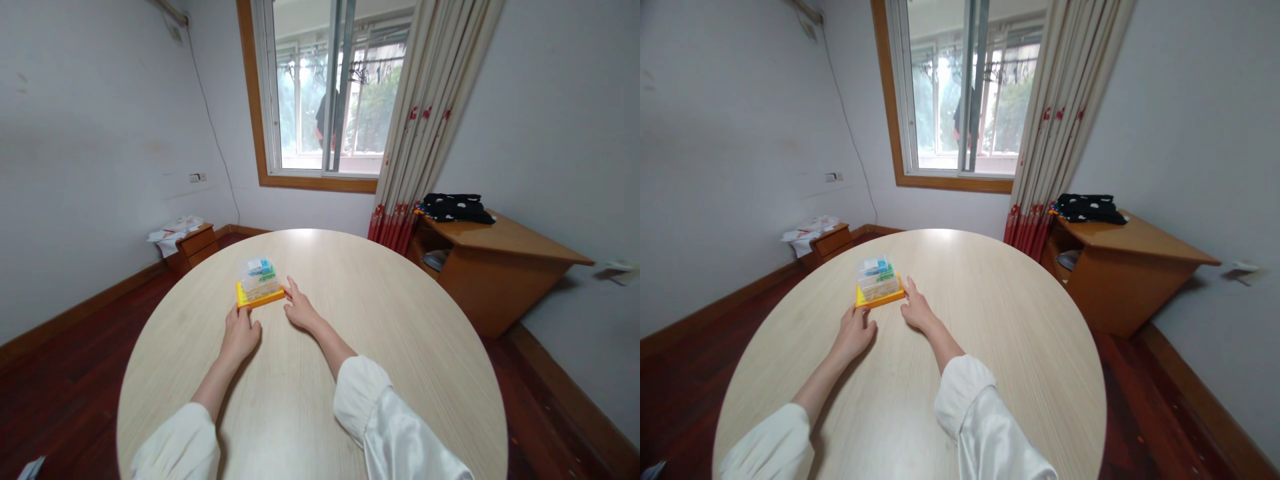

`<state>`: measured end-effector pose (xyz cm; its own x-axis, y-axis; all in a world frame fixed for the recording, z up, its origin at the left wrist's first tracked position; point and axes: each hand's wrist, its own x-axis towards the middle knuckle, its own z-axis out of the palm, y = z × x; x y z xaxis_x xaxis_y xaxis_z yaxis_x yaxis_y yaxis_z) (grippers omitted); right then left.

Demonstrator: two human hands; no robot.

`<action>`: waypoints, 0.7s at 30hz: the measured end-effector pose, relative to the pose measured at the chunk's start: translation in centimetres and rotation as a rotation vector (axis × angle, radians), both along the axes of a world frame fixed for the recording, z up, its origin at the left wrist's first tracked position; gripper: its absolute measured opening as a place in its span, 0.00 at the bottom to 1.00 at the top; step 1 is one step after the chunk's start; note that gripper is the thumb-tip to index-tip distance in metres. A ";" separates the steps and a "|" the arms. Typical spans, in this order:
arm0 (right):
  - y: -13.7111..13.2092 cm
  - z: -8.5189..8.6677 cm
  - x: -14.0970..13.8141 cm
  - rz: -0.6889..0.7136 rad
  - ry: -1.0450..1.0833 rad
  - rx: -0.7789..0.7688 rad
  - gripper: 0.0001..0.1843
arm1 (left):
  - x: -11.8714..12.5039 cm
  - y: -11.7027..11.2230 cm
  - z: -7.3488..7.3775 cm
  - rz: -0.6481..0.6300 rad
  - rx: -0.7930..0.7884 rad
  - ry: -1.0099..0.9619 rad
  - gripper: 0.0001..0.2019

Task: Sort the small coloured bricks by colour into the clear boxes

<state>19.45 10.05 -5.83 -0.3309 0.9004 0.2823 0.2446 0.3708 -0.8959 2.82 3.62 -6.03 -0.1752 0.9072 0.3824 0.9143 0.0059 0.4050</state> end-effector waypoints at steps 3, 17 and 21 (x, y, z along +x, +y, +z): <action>-0.2 -0.2 0.0 -0.079 -0.019 0.016 0.44 | -0.1 0.0 0.2 -0.011 -0.023 0.015 0.16; -11.5 1.8 3.2 -0.149 -0.481 0.385 0.35 | 1.8 -6.9 0.6 -0.123 0.011 0.272 0.19; -17.1 2.5 5.0 -0.120 -0.640 0.411 0.34 | 1.7 -11.3 0.4 -0.238 0.066 0.277 0.18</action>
<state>24.50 -7.01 -3.35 -0.4494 0.8044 0.3886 0.7283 0.5818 -0.3621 4.56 -7.72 -5.60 0.1561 0.8820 0.4446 0.9618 -0.2382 0.1347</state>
